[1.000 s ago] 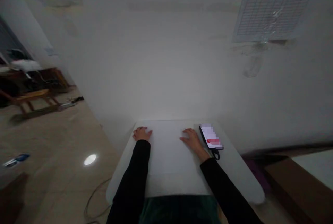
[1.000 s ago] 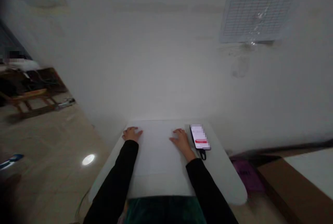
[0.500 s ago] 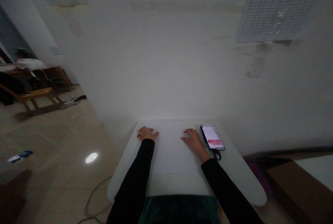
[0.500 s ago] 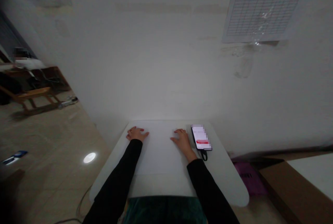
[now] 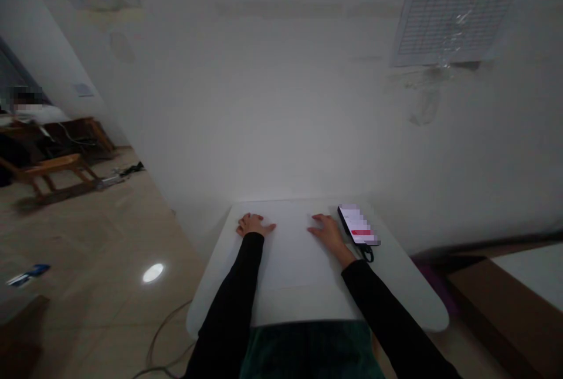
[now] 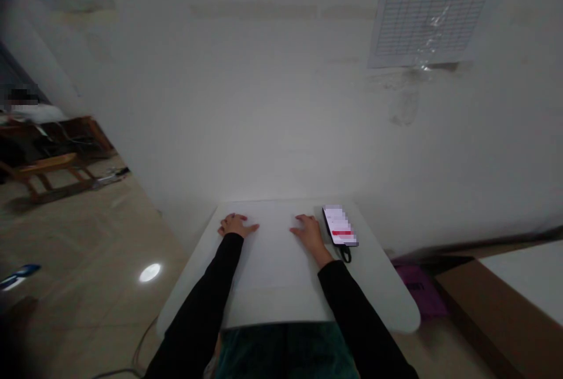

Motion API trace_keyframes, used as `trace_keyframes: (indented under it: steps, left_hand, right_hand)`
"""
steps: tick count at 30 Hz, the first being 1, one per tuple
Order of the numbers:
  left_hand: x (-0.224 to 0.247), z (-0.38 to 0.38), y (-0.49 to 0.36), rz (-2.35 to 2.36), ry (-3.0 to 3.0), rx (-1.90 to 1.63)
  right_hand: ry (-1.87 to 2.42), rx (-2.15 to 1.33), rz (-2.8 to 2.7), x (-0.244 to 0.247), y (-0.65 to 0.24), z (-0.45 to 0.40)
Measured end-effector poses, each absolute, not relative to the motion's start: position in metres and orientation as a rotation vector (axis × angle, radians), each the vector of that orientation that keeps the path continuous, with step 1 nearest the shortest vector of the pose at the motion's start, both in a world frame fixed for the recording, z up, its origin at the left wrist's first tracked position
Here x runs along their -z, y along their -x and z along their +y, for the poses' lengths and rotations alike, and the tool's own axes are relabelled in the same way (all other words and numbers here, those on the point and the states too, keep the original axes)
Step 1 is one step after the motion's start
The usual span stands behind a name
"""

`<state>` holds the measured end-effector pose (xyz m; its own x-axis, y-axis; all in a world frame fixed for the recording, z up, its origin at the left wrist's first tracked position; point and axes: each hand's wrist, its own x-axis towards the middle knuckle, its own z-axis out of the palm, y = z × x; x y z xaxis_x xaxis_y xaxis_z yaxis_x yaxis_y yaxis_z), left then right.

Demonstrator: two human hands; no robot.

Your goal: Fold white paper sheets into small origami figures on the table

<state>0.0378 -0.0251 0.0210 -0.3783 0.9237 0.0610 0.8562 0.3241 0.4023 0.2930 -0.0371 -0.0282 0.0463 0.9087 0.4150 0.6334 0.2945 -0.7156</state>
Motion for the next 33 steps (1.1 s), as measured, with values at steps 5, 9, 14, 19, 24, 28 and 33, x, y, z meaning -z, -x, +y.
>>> trace_keyframes:
  steps: [5, 9, 14, 19, 24, 28, 33]
  left_hand:
    - [-0.017, -0.026, -0.042, 2.272, -1.840, -0.564]
    - [-0.015, -0.024, -0.044, 2.212, -1.855, -0.613]
    - [-0.013, -0.021, -0.044, 2.215, -1.842, -0.672]
    - [-0.008, -0.014, -0.039, 2.168, -1.793, -0.730]
    - [0.000, 0.000, -0.028, 1.853, -1.593, -1.124]
    - [-0.003, 0.007, -0.020, 1.635, -1.297, -1.349]
    - [-0.018, -0.002, -0.015, 1.435, -1.277, -1.150]
  right_hand:
    - [1.364, -0.496, -1.665, 0.030, -0.295, -0.035]
    - [1.218, -0.631, -1.642, 0.030, -0.295, -0.033]
    - [1.105, -0.781, -1.367, 0.025, -0.287, -0.030]
    - [1.145, -0.998, -1.049, 0.024, -0.283, -0.029]
    - [1.073, -0.965, -1.177, 0.019, -0.285, -0.032]
    - [1.055, -0.916, -1.127, 0.012, -0.287, -0.034]
    - [0.968, -1.012, -0.978, 0.005, -0.288, -0.039]
